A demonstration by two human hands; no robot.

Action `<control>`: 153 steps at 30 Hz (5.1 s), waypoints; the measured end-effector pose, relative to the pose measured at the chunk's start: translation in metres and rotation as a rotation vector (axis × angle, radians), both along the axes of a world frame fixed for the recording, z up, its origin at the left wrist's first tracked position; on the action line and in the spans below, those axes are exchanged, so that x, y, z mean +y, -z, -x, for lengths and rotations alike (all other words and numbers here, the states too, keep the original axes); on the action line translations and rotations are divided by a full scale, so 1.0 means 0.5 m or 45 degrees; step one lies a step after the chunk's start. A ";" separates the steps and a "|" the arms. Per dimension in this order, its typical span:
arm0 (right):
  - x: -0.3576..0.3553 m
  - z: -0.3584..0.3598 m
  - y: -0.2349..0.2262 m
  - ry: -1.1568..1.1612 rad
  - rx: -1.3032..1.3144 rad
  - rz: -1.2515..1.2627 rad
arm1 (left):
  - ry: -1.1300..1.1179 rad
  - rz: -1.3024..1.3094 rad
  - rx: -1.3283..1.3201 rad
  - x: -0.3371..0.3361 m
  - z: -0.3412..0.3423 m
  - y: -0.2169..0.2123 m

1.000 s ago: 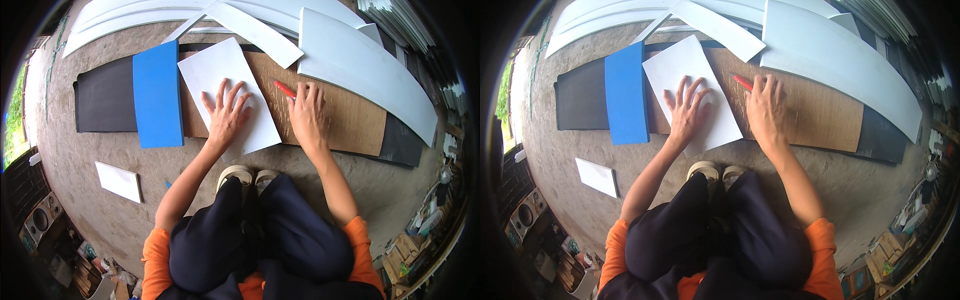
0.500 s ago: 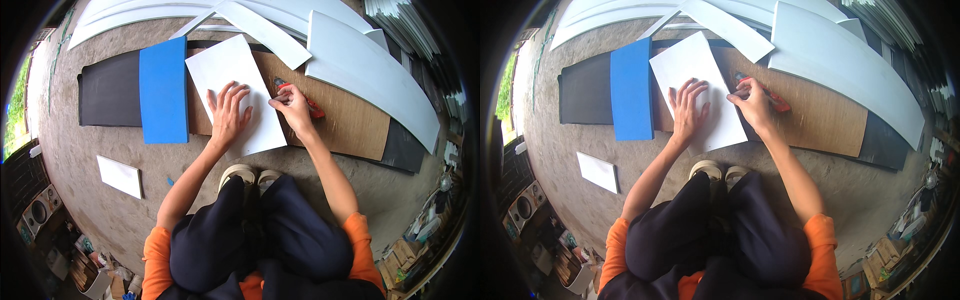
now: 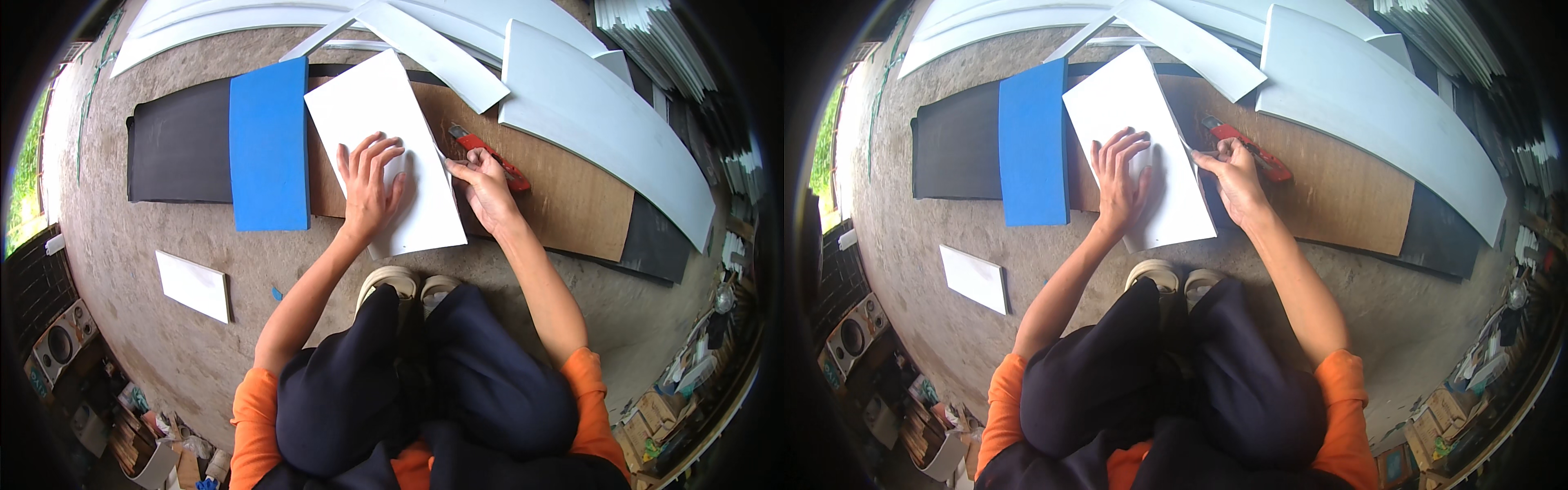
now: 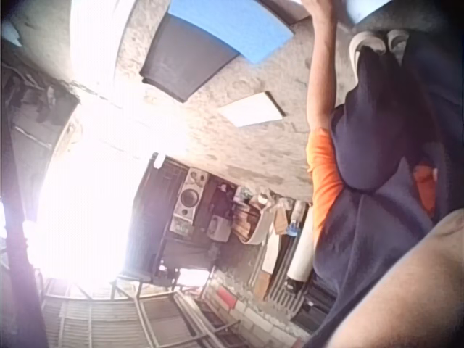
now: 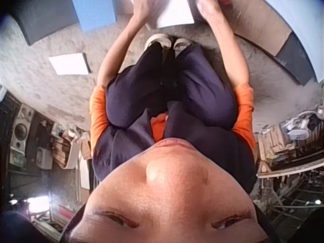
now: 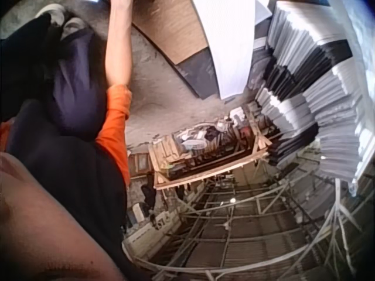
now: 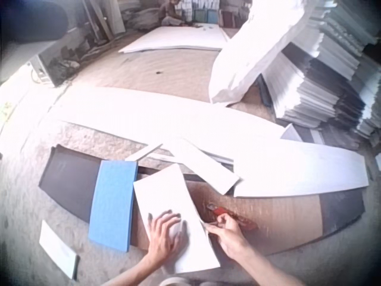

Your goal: The person sits on the floor and uses a utility knife to cut white and blue sheets of material. They use a blue sheet as a template to guide the cuts on the white sheets, repeatedly aligning the template and trimming the edges to create matching pieces.

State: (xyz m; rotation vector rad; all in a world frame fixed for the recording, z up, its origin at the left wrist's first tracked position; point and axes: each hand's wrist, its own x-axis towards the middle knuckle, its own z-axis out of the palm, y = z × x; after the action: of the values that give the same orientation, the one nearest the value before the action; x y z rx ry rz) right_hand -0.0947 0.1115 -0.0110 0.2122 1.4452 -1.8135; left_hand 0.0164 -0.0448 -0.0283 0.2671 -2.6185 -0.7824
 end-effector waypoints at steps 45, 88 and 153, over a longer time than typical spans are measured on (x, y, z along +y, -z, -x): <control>0.081 0.040 0.033 -0.557 1.686 -1.127 | 0.200 0.438 -0.162 0.043 0.060 0.009; 0.128 -0.090 -0.094 -0.568 1.384 -0.960 | 0.152 0.192 -0.041 0.046 0.050 0.003; 0.178 -0.079 -0.151 -1.230 0.969 -1.104 | 0.139 0.294 -0.201 0.051 0.053 0.006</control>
State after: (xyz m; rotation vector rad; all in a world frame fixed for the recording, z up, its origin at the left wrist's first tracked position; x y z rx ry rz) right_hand -0.0554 0.2005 0.0644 -0.7194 2.2325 -0.3923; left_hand -0.0104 -0.0190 -0.0315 0.1248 -2.8610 -0.5034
